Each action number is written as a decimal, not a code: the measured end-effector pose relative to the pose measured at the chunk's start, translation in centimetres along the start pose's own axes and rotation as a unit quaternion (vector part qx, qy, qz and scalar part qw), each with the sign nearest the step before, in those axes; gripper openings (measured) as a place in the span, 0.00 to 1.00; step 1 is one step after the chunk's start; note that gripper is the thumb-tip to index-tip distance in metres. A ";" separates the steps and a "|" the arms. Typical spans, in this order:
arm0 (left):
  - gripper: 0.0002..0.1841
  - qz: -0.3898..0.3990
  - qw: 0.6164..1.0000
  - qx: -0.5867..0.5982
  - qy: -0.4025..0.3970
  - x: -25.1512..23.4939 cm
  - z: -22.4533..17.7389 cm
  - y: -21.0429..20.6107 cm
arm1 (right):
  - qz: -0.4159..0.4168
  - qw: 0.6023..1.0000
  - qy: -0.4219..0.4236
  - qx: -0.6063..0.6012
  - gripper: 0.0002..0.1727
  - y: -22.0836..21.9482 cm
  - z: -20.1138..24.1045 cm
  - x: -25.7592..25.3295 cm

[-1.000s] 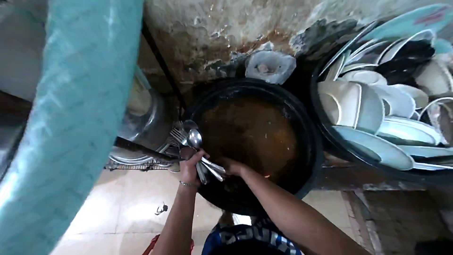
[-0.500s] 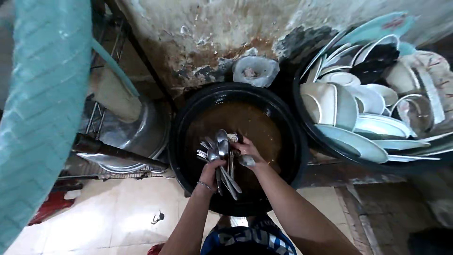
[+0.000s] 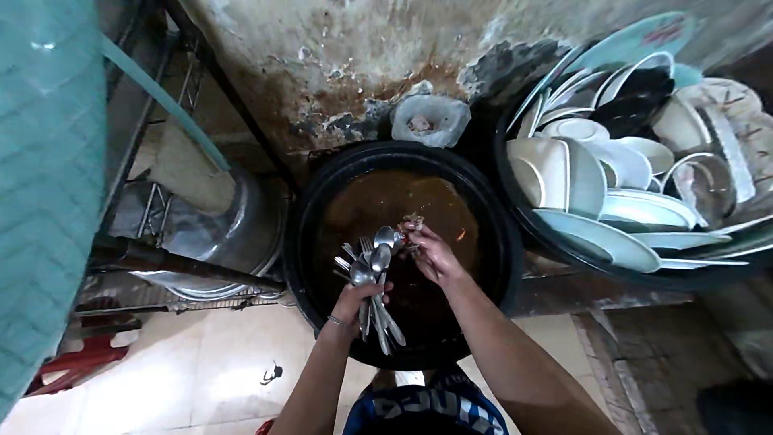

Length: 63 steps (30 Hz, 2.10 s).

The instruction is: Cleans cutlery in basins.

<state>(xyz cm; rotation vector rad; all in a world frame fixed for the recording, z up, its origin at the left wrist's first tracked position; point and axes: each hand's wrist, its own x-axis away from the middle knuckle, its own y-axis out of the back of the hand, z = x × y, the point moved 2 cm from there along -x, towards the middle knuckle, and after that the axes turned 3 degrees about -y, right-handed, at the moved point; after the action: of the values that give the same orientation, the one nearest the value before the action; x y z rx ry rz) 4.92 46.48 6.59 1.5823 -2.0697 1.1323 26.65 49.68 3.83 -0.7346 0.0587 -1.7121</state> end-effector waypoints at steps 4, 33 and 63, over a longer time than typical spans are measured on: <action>0.14 0.069 0.996 0.059 -0.006 -0.1 0.2 1.2 | 0.081 0.995 0.046 -0.018 0.31 0.6 0.6 -0.3; 0.15 0.059 0.998 -0.003 0.007 -6.7 -1.0 -0.9 | -0.153 0.970 -0.097 0.161 0.19 2.6 -3.5 0.3; 0.11 0.188 0.976 0.033 0.102 -5.2 -0.9 -0.3 | -0.058 0.839 0.065 0.537 0.14 -0.5 3.3 -3.8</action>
<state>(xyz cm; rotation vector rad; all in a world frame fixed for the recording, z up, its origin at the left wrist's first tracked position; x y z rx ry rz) 6.76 50.59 3.91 1.0676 -2.2661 1.4339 28.16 54.36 5.02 0.2313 -0.8120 -1.5768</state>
